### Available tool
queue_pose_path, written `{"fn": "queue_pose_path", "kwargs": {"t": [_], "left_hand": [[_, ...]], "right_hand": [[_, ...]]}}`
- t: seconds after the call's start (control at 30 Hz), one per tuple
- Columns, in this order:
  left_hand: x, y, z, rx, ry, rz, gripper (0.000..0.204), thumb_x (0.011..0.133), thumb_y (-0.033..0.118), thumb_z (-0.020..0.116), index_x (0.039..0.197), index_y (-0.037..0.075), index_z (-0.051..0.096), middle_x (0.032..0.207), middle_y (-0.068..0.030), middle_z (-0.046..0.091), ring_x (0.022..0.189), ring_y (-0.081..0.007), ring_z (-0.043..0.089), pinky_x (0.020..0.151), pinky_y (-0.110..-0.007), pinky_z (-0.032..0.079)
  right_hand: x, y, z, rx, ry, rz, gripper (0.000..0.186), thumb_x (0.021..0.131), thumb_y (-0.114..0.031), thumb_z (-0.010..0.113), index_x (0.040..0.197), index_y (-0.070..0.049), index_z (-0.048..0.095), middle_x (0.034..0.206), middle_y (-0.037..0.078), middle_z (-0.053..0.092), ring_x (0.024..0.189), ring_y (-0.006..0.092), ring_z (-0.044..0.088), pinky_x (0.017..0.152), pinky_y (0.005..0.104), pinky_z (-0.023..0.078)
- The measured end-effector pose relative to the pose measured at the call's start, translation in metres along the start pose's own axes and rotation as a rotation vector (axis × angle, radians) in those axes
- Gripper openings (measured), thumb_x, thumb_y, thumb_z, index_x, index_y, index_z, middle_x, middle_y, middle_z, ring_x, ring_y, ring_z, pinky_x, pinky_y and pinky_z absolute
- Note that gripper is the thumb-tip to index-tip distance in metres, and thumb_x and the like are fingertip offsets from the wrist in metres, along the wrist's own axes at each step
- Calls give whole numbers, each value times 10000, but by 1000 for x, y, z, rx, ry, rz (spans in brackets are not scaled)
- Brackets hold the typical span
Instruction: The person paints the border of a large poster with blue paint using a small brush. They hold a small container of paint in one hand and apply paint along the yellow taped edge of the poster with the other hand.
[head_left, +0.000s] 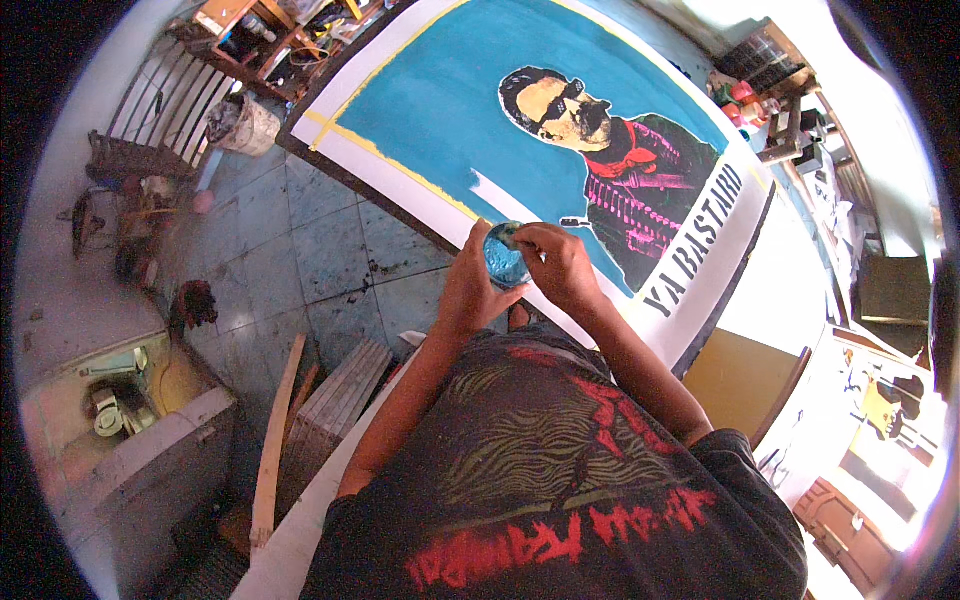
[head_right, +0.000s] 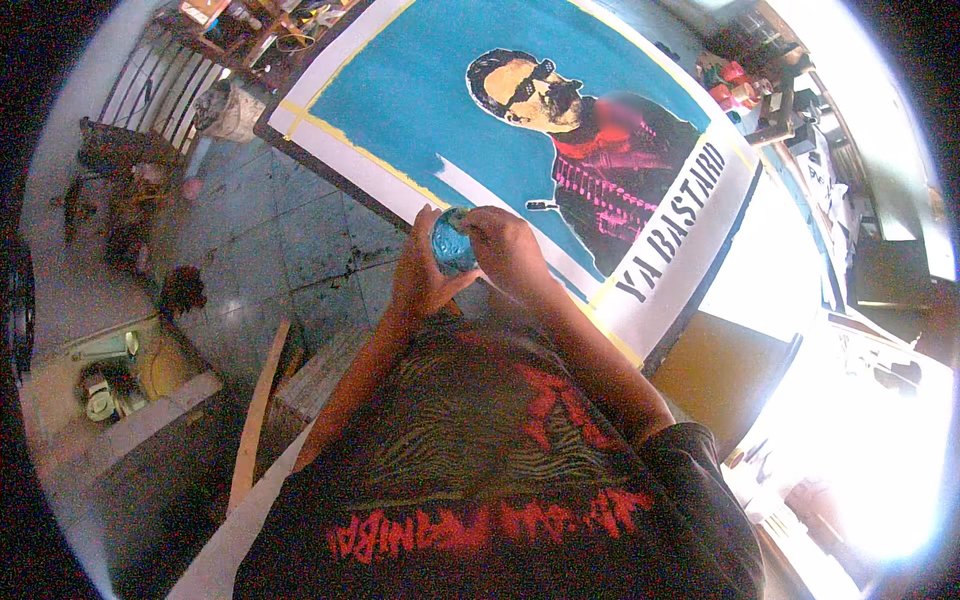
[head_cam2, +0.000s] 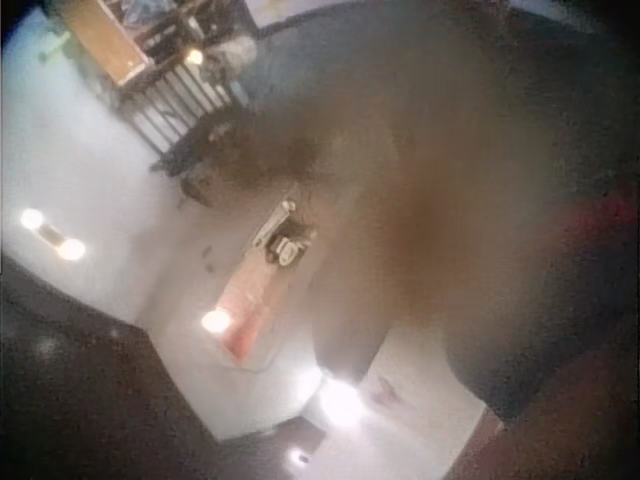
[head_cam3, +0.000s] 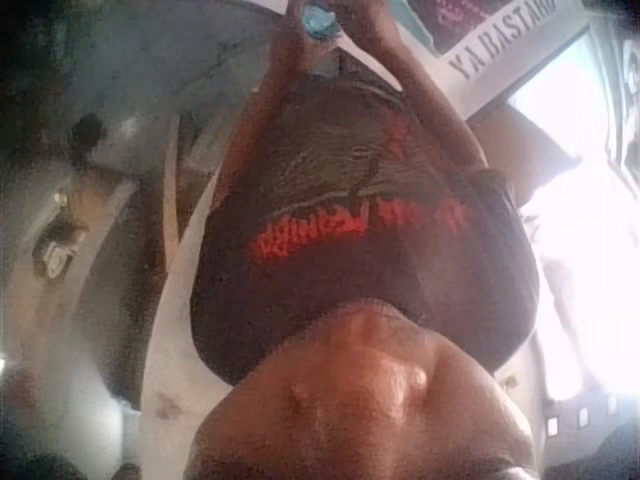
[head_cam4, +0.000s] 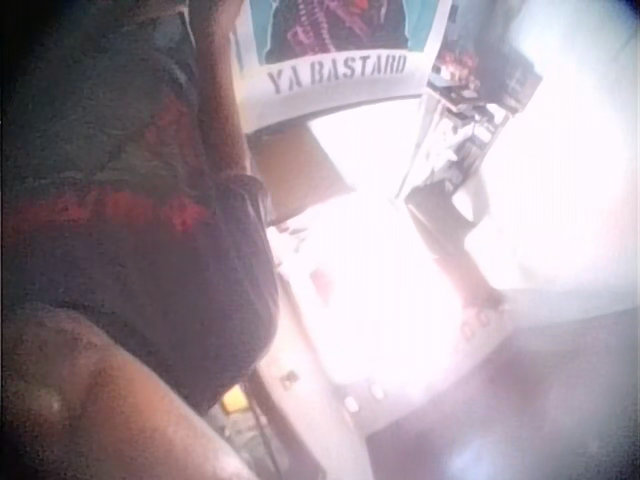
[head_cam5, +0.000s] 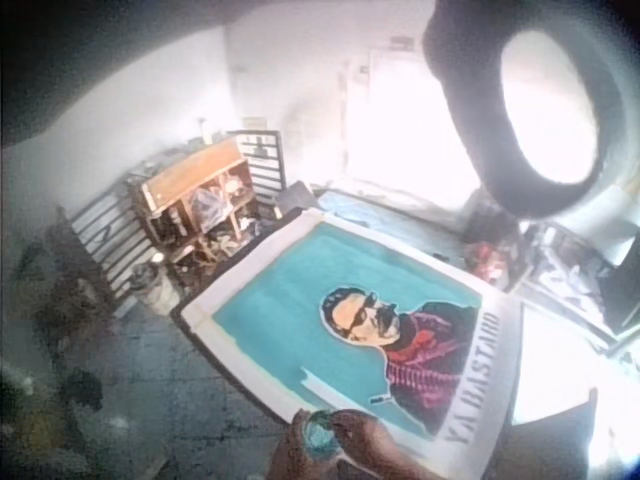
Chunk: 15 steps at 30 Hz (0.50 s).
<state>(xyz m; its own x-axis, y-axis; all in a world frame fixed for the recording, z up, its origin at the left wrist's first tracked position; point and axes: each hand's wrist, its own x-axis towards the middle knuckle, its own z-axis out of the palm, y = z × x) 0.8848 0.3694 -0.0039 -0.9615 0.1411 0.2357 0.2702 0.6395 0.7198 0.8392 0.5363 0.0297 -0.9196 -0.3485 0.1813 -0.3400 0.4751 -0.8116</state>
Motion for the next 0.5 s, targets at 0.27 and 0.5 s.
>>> {"fn": "queue_pose_path", "kwargs": {"t": [0.27,0.5], "left_hand": [[-15,-7,15,-36,23,-49,1138,648,371,877,1451,-68,200,1404,-319,393,1298,-466,418,1089,-478,352],[-44,-18,8,-37,117,-223,1172,637,371,895,1475,-32,181,1399,-291,416,1295,-427,440,1099,-463,351]], "right_hand": [[-8,2,-21,193,-18,291,154,891,-65,645,1019,3,697,950,116,711,824,195,670,734,300,520],[-26,92,-29,1163,9,769,245,975,-134,577,1196,-30,595,998,13,616,796,108,571,751,244,496]]}}
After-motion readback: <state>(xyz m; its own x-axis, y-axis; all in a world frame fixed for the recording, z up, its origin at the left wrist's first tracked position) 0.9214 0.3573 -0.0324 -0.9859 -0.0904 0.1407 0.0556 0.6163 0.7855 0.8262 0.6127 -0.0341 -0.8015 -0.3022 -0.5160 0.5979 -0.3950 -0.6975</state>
